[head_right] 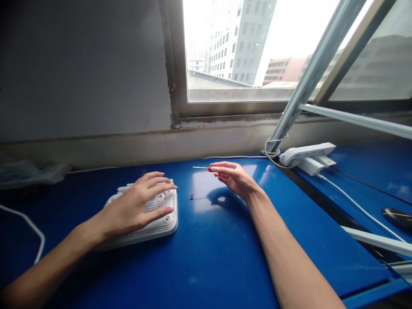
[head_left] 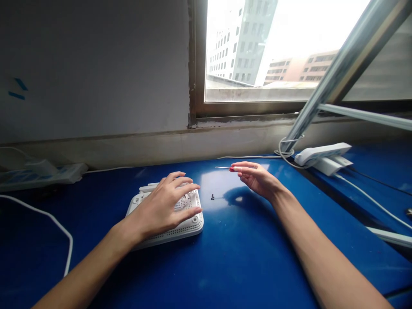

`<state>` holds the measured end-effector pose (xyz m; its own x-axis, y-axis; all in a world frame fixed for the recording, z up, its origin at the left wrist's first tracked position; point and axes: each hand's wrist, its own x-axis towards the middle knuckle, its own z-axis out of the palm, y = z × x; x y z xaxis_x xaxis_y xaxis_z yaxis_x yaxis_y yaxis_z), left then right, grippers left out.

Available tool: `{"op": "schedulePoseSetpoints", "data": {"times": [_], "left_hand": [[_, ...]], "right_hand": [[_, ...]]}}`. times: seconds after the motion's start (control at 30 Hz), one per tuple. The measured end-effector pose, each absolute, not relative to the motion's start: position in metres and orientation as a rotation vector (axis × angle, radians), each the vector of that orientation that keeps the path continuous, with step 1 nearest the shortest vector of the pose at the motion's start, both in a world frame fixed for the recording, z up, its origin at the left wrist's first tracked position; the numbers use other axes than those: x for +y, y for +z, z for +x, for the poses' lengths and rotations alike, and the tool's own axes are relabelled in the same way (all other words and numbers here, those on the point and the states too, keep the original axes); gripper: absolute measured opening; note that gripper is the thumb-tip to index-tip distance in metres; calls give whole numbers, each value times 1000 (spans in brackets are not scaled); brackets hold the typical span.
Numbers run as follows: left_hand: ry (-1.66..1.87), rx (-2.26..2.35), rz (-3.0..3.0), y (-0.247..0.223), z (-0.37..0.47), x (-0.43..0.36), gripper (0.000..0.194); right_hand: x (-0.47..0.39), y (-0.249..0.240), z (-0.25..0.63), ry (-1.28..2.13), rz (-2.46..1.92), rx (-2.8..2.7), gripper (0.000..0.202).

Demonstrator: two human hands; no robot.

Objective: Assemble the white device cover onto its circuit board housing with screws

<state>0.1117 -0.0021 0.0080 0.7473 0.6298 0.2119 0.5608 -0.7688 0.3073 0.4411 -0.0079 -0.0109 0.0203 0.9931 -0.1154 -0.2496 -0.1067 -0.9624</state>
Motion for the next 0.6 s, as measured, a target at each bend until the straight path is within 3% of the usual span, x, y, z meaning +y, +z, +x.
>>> {"op": "schedulePoseSetpoints", "data": {"times": [0.2, 0.37, 0.6], "left_hand": [[334, 883, 2783, 16, 124, -9, 49], [200, 839, 2811, 18, 146, -12, 65], [125, 851, 2831, 13, 154, -8, 71]], "right_hand": [[-1, -13, 440, 1311, -1076, -783, 26], [3, -20, 440, 1259, -1099, -693, 25], [4, -25, 435, 1219, -1203, -768, 48]]}}
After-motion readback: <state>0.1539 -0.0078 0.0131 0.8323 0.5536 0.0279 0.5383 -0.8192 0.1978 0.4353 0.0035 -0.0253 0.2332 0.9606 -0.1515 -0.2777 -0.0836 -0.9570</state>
